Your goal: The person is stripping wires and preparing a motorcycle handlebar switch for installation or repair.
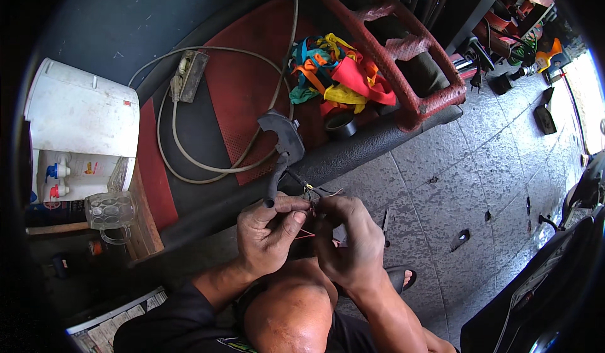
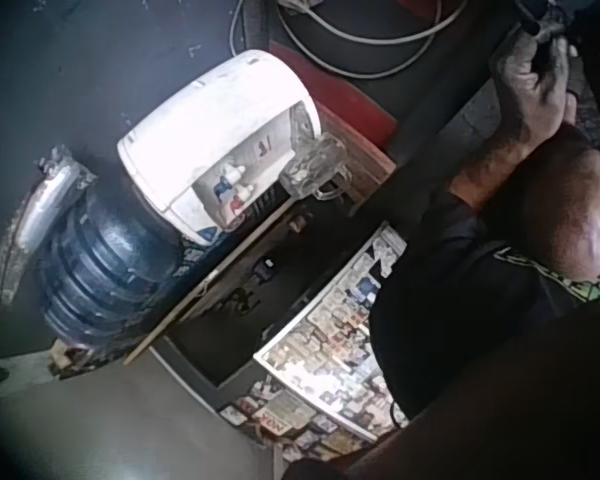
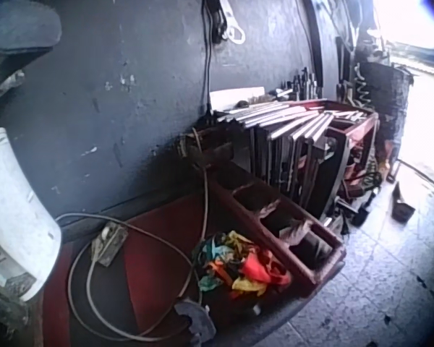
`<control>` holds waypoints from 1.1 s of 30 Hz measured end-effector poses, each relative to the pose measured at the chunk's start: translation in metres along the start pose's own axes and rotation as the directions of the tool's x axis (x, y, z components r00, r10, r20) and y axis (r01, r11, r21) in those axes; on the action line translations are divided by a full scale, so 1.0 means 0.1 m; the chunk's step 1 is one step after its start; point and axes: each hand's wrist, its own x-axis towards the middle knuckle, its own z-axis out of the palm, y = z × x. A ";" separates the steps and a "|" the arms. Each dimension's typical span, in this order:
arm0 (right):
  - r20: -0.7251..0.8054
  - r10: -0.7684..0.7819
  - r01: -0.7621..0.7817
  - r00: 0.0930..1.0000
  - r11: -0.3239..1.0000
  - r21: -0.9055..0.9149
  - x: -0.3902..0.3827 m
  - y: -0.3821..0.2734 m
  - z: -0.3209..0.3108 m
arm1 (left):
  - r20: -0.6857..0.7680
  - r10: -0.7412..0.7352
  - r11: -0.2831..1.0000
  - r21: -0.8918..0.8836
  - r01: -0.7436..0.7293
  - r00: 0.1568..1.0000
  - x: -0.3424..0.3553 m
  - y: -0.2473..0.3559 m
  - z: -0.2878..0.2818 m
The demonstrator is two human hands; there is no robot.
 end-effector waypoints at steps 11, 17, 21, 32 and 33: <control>0.061 0.139 -0.143 0.988 0.987 0.070 0.11 -0.07 -0.06 | 0.021 0.010 1.000 0.020 -0.011 1.000 -0.01 -0.03 0.00; 0.720 0.431 -0.720 0.543 -0.202 0.664 0.08 -0.01 -0.04 | -0.036 -0.022 0.999 -0.028 0.021 0.999 -0.03 -0.05 0.01; 0.028 0.026 -0.029 0.999 0.995 0.094 0.05 0.03 0.01 | -0.032 -0.026 0.999 -0.042 0.024 0.999 -0.03 -0.05 0.01; 0.664 0.518 -0.720 0.539 -0.126 0.682 0.12 -0.03 -0.10 | -0.006 0.023 0.999 0.037 -0.023 1.000 -0.02 -0.03 0.00; 0.733 0.423 -0.680 0.532 -0.302 0.668 0.12 -0.04 -0.09 | -0.021 0.005 1.000 -0.002 -0.005 1.000 -0.02 -0.03 0.00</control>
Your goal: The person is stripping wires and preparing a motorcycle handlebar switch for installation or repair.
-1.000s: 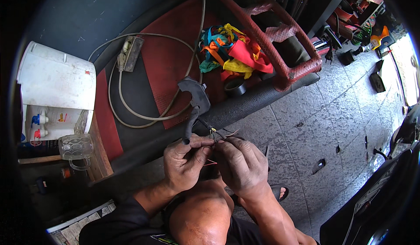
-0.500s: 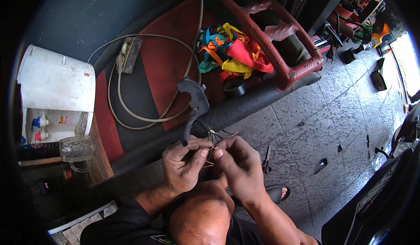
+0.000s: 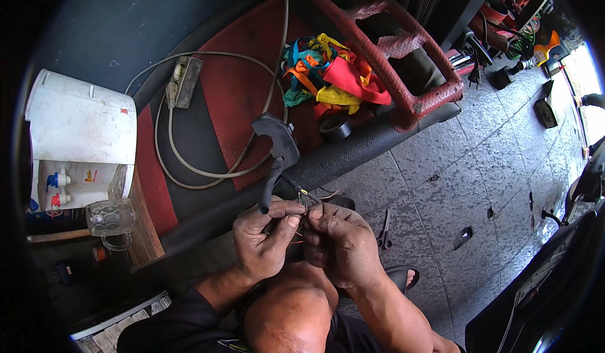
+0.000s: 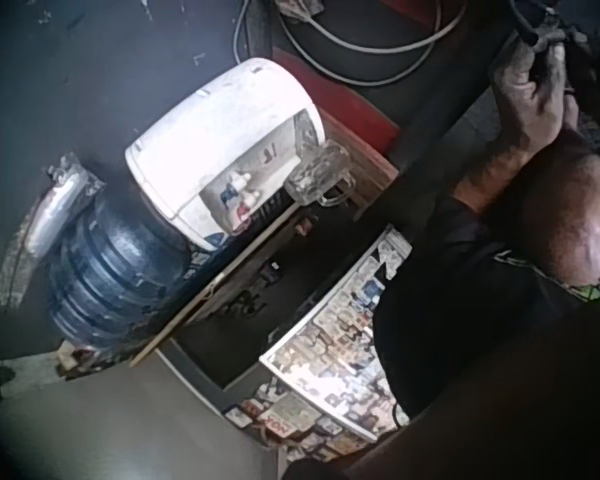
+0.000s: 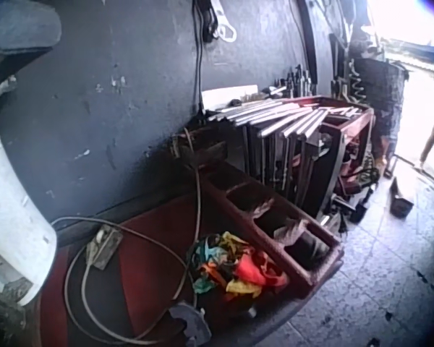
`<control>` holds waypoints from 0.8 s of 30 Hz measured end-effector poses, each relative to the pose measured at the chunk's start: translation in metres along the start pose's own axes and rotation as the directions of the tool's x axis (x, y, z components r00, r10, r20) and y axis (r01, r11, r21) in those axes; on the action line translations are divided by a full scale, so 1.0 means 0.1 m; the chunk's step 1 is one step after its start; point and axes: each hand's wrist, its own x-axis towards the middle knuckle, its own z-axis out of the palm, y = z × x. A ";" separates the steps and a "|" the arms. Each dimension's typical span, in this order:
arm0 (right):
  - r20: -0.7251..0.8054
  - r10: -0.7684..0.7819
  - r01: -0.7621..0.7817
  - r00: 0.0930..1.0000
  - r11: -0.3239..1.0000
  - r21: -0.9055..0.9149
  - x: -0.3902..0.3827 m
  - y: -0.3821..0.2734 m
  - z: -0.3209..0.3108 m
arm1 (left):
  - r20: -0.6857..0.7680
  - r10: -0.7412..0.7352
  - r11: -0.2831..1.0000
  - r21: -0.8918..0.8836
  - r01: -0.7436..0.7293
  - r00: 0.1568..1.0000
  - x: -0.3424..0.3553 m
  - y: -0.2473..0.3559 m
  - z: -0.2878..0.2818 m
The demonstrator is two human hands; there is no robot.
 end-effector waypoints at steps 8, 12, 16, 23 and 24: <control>0.550 -0.643 0.392 0.533 -0.388 -0.834 0.02 0.07 -0.03 | 0.020 -0.042 0.995 -0.085 0.044 0.999 -0.01 -0.01 -0.01; 0.741 -0.556 0.362 0.378 -0.648 -0.670 0.07 0.03 -0.07 | 0.017 -0.035 0.998 -0.050 0.035 0.999 0.00 -0.01 -0.01; 0.313 -0.641 0.370 0.701 -0.048 -0.928 0.00 0.07 -0.02 | 0.013 -0.017 1.000 0.015 0.017 1.000 0.01 0.01 -0.02; 0.006 -0.487 0.327 0.873 0.577 -0.749 -0.02 0.09 -0.01 | -0.009 -0.091 0.995 -0.036 0.091 0.996 -0.01 0.02 -0.02; 0.288 -0.654 0.488 0.700 0.143 -0.861 0.01 0.09 -0.02 | -0.003 -0.072 0.997 -0.034 0.072 0.997 -0.01 0.02 -0.02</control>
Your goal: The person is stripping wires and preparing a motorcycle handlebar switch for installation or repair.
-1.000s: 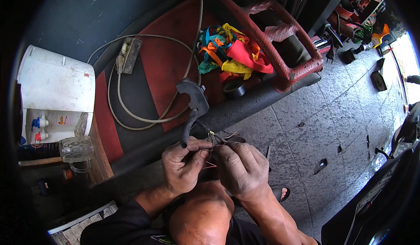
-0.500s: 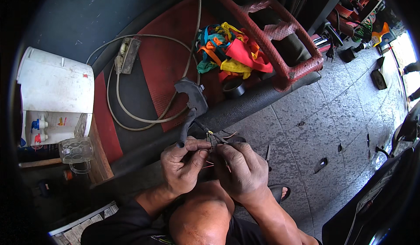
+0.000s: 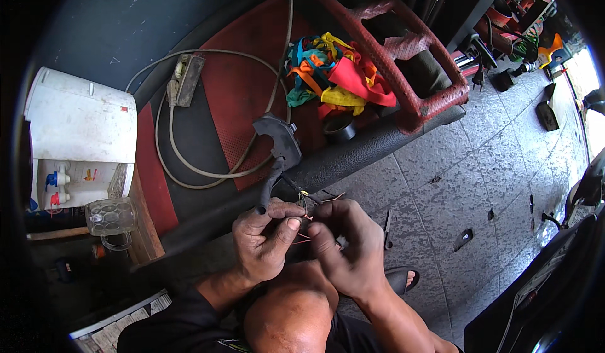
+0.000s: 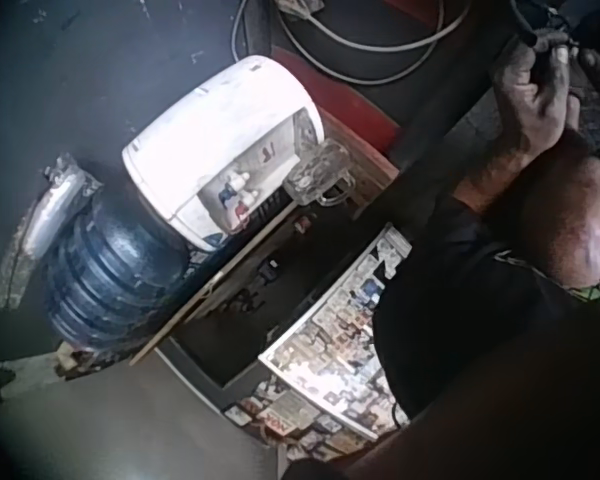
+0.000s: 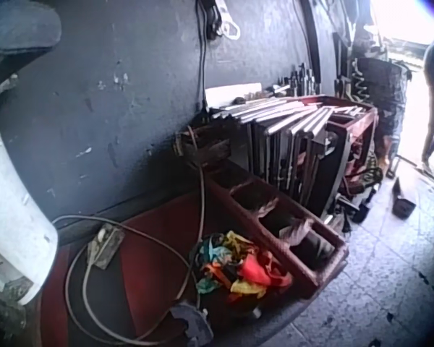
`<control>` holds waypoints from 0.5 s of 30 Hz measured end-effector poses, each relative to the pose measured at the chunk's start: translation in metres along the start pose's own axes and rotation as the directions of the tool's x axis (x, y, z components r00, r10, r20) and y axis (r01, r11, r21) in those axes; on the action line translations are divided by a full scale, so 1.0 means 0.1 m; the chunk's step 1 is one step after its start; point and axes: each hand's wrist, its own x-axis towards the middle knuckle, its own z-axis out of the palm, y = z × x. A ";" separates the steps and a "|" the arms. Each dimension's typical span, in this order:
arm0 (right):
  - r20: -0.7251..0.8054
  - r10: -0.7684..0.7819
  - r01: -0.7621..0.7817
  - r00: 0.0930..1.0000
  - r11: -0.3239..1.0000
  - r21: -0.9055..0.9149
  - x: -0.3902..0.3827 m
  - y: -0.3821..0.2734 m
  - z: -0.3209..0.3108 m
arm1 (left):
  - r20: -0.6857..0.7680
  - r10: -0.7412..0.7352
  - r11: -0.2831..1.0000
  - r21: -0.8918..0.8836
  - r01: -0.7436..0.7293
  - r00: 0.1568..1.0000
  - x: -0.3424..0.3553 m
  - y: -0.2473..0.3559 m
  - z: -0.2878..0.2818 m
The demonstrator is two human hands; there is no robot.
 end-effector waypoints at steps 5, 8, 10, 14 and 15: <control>0.153 -0.499 0.504 0.853 0.710 -0.492 0.11 0.01 -0.08 | 0.019 -0.006 1.000 -0.021 0.007 1.000 0.02 0.01 -0.01; 0.212 -0.492 0.526 0.845 0.690 -0.496 0.15 -0.02 -0.07 | -0.022 0.098 0.995 0.038 -0.097 0.995 0.02 0.06 -0.05; 0.289 -0.421 0.511 0.860 0.721 -0.468 0.17 -0.05 -0.03 | -0.029 0.111 0.969 0.226 -0.102 0.993 -0.02 0.14 -0.11; 0.338 -0.329 0.455 0.882 0.780 -0.428 0.23 -0.13 0.08 | -0.034 0.103 0.928 0.364 -0.084 0.994 -0.09 0.23 -0.24; 0.334 -0.257 0.380 0.907 0.842 -0.384 0.24 -0.15 0.10 | -0.051 0.099 0.923 0.377 -0.073 0.994 -0.11 0.23 -0.27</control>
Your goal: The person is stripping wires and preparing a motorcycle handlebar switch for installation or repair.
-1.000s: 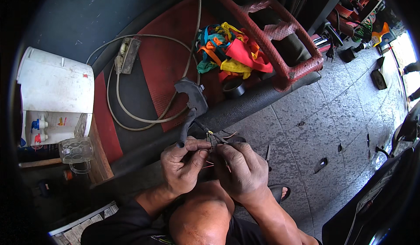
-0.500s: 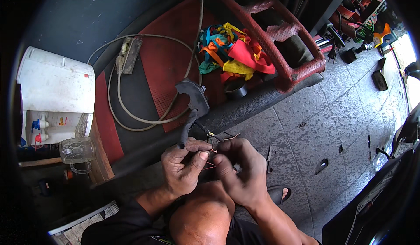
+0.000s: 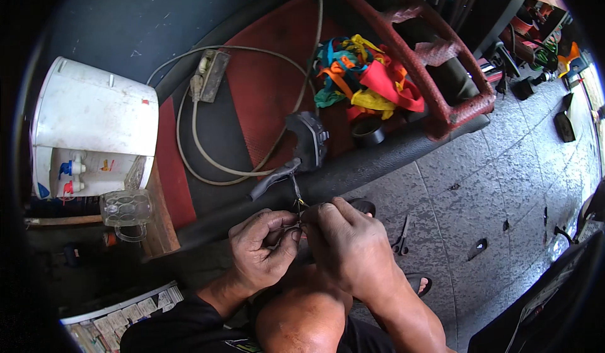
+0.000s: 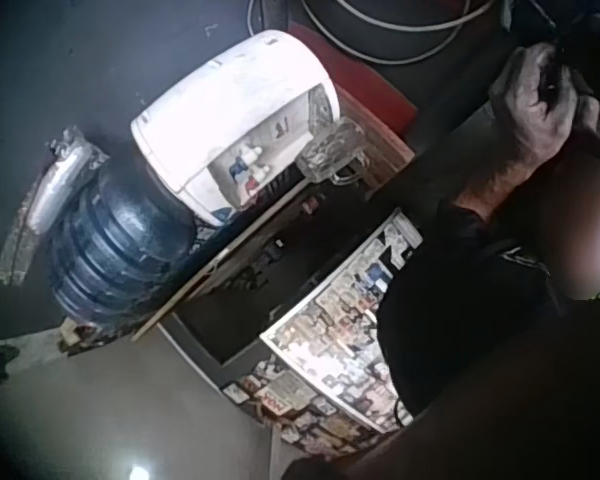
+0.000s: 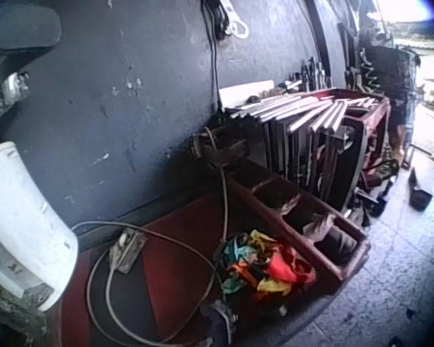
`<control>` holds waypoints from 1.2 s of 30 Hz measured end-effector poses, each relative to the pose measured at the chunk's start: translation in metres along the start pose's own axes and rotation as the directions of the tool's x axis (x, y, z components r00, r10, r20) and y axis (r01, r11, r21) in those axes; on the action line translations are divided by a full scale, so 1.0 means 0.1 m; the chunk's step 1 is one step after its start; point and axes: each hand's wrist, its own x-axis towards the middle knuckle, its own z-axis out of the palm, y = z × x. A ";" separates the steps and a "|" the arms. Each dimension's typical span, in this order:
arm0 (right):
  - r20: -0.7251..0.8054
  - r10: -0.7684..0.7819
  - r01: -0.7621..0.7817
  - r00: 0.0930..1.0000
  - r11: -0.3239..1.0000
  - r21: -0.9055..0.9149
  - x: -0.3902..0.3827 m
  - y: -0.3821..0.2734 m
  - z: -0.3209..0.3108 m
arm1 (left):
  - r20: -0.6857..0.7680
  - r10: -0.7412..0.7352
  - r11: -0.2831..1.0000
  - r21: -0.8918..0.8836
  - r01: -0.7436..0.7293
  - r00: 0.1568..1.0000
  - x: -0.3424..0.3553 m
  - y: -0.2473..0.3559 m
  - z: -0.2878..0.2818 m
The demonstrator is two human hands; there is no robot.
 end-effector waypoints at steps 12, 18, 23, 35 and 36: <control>-0.022 0.264 -0.253 0.964 0.940 0.227 0.10 -0.13 0.15 | -0.235 -0.143 0.986 -0.114 0.118 0.961 -0.17 -0.11 -0.08; -0.037 0.239 -0.228 0.970 0.954 0.196 0.04 -0.18 0.21 | -0.243 -0.178 0.979 -0.142 0.147 0.954 -0.17 -0.14 -0.12; -0.028 0.318 -0.299 0.948 0.915 0.272 0.02 -0.20 0.29 | -0.233 -0.336 0.916 -0.304 0.260 0.912 -0.18 -0.13 -0.12; -0.002 0.384 -0.359 0.923 0.865 0.351 0.00 -0.19 0.30 | 0.003 -0.465 0.835 -0.331 0.440 0.885 -0.14 -0.05 -0.27; -0.003 0.377 -0.352 0.926 0.867 0.353 0.00 -0.19 0.30 | -0.023 -0.441 0.846 -0.344 0.407 0.897 -0.15 -0.07 -0.25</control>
